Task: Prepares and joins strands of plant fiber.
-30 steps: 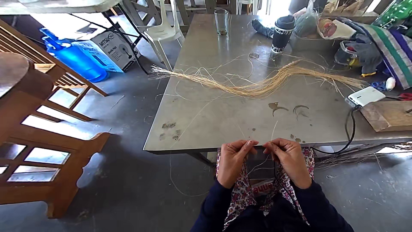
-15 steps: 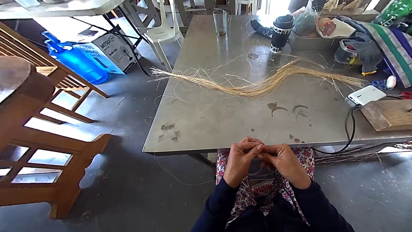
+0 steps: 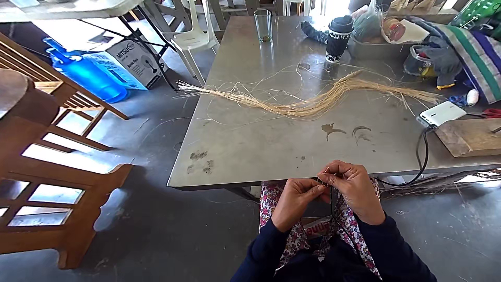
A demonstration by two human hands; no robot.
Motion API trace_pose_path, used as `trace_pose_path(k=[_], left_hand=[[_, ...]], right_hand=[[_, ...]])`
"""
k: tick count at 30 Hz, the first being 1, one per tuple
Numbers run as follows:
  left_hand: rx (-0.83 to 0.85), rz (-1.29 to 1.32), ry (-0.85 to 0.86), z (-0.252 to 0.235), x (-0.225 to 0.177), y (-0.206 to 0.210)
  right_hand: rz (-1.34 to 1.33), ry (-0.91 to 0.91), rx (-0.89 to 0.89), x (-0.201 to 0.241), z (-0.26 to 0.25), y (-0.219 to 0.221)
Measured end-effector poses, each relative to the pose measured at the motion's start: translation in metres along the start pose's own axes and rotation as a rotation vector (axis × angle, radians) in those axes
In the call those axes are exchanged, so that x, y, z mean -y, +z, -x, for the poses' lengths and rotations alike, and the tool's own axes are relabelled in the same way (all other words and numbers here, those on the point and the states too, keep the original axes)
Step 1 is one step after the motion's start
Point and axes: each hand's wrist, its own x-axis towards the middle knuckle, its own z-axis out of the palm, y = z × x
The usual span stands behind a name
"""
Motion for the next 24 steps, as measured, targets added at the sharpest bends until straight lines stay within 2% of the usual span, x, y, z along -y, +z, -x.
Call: trace_pose_path(k=[8, 11, 18, 24], left_hand=[[0.070, 0.036, -0.114, 0.002, -0.002, -0.001], [0.085, -0.016, -0.104, 0.002, 0.000, -0.003], [-0.005, -0.040, -0.041, 0.000, 0.006, -0.003], [0.004, -0.056, -0.060, -0.001, 0.004, -0.001]], right_hand=[[-0.026, 0.049, -0.001, 0.001, -0.009, -0.006], [-0.037, 0.052, -0.003, 0.001, -0.010, -0.006], [-0.062, 0.077, -0.008, -0.006, -0.007, -0.008], [-0.177, 0.183, 0.169, -0.010, -0.005, -0.023]])
